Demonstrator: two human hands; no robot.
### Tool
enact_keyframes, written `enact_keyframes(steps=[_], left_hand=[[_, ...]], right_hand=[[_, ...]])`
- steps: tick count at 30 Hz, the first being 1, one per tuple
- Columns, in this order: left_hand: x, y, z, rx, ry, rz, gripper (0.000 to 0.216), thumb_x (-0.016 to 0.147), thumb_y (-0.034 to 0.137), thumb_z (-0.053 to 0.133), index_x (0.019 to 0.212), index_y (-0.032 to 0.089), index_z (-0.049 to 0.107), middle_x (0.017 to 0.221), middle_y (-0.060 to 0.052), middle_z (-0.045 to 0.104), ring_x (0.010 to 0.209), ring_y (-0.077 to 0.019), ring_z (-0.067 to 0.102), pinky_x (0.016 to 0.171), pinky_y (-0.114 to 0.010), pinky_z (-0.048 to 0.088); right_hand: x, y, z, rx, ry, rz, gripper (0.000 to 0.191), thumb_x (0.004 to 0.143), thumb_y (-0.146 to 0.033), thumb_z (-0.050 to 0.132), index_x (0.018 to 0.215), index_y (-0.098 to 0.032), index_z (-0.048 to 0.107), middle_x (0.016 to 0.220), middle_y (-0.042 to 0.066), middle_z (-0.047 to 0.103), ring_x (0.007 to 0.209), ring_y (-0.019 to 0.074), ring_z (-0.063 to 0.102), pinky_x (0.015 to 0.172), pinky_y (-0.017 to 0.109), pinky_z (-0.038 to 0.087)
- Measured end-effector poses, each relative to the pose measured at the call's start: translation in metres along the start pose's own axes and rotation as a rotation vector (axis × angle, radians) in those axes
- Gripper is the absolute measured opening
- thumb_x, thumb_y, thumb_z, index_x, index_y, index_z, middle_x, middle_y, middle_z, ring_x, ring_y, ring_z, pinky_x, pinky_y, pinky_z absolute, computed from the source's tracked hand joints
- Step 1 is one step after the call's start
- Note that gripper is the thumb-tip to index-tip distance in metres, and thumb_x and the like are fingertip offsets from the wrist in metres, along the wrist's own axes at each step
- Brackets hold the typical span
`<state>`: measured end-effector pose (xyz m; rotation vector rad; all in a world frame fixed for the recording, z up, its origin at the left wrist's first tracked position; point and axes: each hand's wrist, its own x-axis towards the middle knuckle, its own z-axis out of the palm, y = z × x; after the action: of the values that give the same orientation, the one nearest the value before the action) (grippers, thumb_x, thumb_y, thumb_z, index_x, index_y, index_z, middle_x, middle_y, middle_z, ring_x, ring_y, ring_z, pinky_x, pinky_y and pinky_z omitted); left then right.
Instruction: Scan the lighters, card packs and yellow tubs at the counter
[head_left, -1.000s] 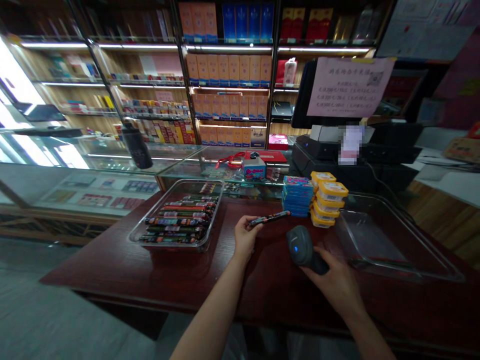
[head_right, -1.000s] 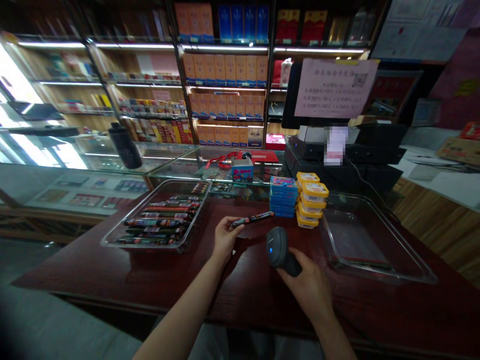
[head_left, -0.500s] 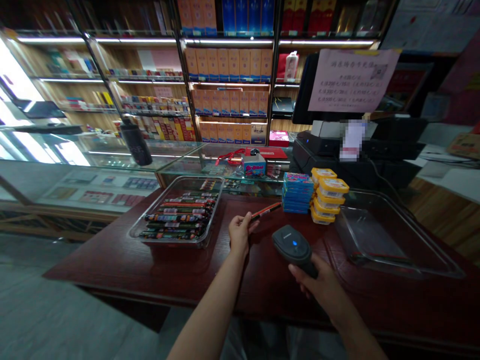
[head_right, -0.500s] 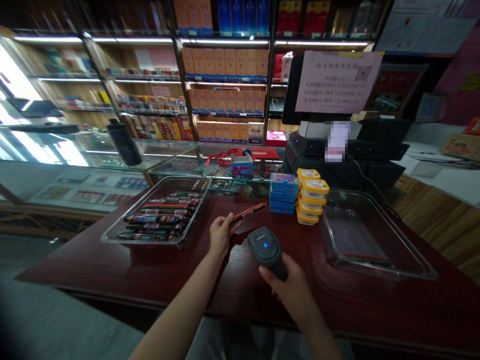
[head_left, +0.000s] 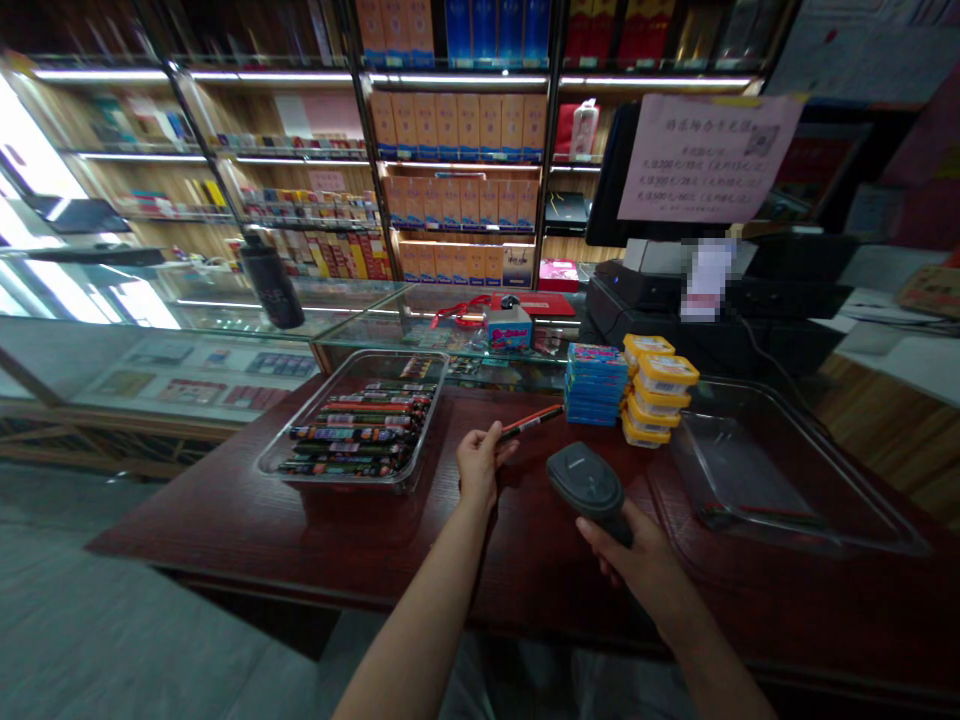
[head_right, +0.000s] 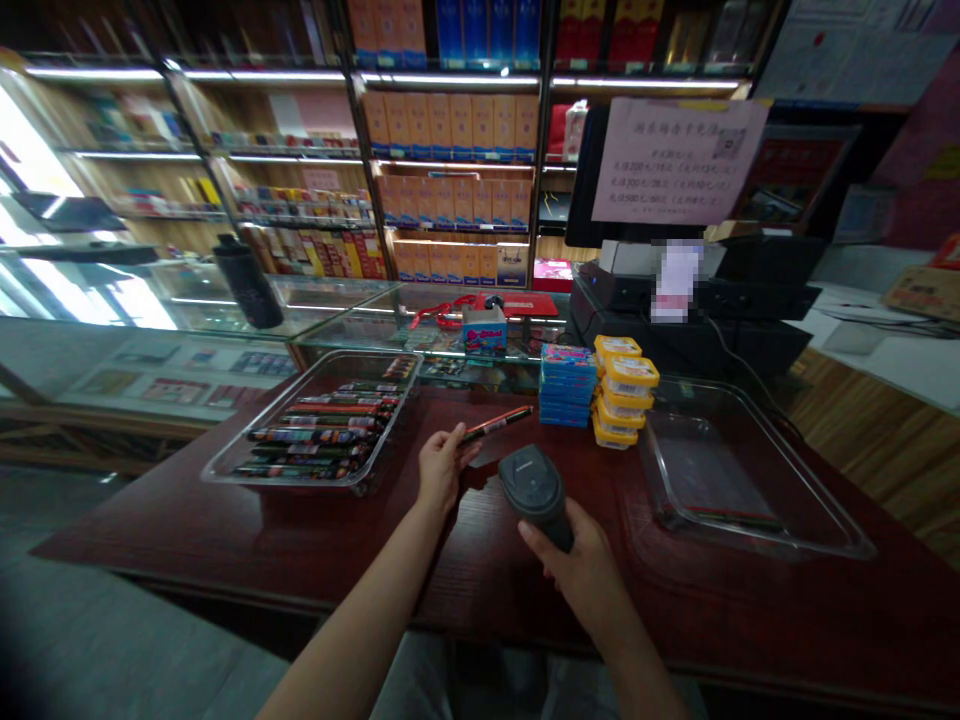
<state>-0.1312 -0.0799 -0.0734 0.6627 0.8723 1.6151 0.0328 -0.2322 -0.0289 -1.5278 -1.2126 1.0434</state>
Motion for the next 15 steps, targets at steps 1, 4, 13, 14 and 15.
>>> enact_keyframes(steps=[1, 4, 13, 14, 15], left_hand=[[0.000, 0.000, 0.000, -0.003, -0.003, 0.000, 0.047, 0.057, 0.041, 0.081, 0.064, 0.016, 0.042, 0.060, 0.002, 0.060, 0.057, -0.0146, 0.066, 0.060, -0.029, 0.059], [0.000, 0.000, 0.000, -0.009, -0.015, 0.008, 0.046, 0.057, 0.040, 0.081, 0.063, 0.016, 0.043, 0.060, 0.003, 0.058, 0.057, -0.0141, 0.066, 0.060, -0.028, 0.059], [-0.006, 0.009, 0.002, -0.054, -0.100, 0.033, 0.037, 0.051, 0.027, 0.084, 0.070, 0.013, 0.055, 0.073, 0.001, 0.064, 0.073, -0.0114, 0.066, 0.081, -0.032, 0.056], [-0.007, 0.012, 0.003, -0.049, -0.124, 0.033, 0.037, 0.051, 0.026, 0.084, 0.071, 0.014, 0.056, 0.074, 0.001, 0.065, 0.076, -0.0125, 0.066, 0.082, -0.032, 0.055], [-0.009, 0.014, 0.006, -0.042, -0.147, 0.039, 0.037, 0.051, 0.025, 0.084, 0.071, 0.014, 0.056, 0.075, 0.000, 0.066, 0.078, -0.0136, 0.067, 0.082, -0.032, 0.055]], right_hand=[[0.000, -0.003, -0.003, -0.044, -0.017, -0.029, 0.042, 0.072, -0.054, 0.062, 0.097, -0.020, 0.058, 0.063, -0.004, 0.058, 0.051, 0.0129, 0.053, 0.045, 0.024, 0.041], [0.001, -0.010, -0.012, -0.312, 0.003, -0.183, 0.036, 0.076, -0.048, 0.060, 0.102, -0.023, 0.061, 0.090, 0.004, 0.069, 0.079, 0.0201, 0.064, 0.066, 0.030, 0.047], [0.038, 0.023, -0.021, -1.103, 0.139, -0.374, 0.040, 0.081, -0.036, 0.060, 0.118, -0.022, 0.057, 0.099, 0.007, 0.069, 0.088, 0.0236, 0.065, 0.072, 0.032, 0.043], [0.040, 0.027, -0.021, -1.106, 0.154, -0.382, 0.041, 0.082, -0.038, 0.060, 0.119, -0.022, 0.056, 0.099, 0.007, 0.069, 0.089, 0.0238, 0.064, 0.073, 0.032, 0.043], [0.041, 0.031, -0.021, -1.104, 0.165, -0.385, 0.042, 0.082, -0.039, 0.059, 0.120, -0.021, 0.056, 0.100, 0.007, 0.068, 0.089, 0.0239, 0.064, 0.074, 0.032, 0.043]])
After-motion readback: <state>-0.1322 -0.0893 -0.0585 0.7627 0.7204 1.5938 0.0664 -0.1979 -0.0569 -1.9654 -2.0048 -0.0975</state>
